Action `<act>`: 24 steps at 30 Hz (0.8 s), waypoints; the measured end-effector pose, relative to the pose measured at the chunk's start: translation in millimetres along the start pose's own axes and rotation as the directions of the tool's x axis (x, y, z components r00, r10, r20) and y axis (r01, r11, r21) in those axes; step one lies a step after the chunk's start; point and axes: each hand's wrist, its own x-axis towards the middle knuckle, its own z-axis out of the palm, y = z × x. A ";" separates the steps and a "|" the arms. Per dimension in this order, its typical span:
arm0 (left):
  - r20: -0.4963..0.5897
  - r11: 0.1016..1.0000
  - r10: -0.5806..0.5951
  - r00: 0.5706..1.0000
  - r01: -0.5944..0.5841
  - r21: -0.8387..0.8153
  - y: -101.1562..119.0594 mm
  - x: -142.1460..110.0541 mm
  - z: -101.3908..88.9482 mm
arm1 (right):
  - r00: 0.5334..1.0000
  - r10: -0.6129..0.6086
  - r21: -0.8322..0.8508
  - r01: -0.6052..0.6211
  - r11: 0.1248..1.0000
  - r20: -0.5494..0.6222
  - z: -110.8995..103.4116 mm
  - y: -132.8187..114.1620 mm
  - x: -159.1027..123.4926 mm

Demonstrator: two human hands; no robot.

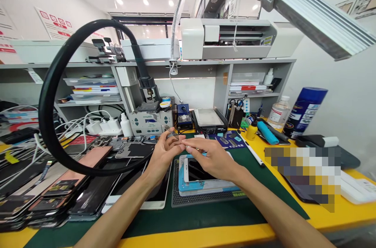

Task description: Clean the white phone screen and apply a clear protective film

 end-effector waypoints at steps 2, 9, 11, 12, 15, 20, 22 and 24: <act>-0.008 1.000 -0.008 1.000 0.008 0.006 0.7 -0.1 0.4 | 1.000 0.000 0.000 0.000 1.000 0.001 -0.1 -0.6 0.2; -0.017 0.999 -0.028 0.999 0.027 -0.016 3.8 -0.3 0.3 | 0.999 0.037 0.000 -0.037 0.999 -0.026 -1.0 -0.6 1.0; -0.036 0.998 -0.033 0.999 0.031 -0.047 4.7 1.0 -0.2 | 0.996 0.079 0.034 -0.077 0.996 -0.047 -0.4 0.5 0.1; -0.059 0.998 -0.035 0.998 0.031 -0.057 4.8 1.9 -0.5 | 0.992 0.113 0.063 -0.109 0.992 -0.063 -0.1 0.8 -0.2; -0.137 0.999 -0.012 0.990 0.006 -0.040 3.7 5.0 -1.0 | 0.963 0.244 0.208 -0.216 0.954 -0.117 -0.4 0.9 0.0; -0.172 0.998 0.055 0.983 -0.059 -0.015 3.4 6.0 0.7 | 0.910 0.396 0.454 -0.302 0.839 -0.127 -5.6 0.7 4.7; -0.170 0.997 0.070 0.983 -0.073 -0.013 5.2 4.8 1.6 | 0.893 0.438 0.508 -0.331 0.795 -0.105 -7.5 1.8 5.8; -0.161 0.996 0.083 0.984 -0.087 -0.018 7.0 3.6 2.2 | 0.882 0.464 0.549 -0.348 0.760 -0.084 -8.4 3.2 6.1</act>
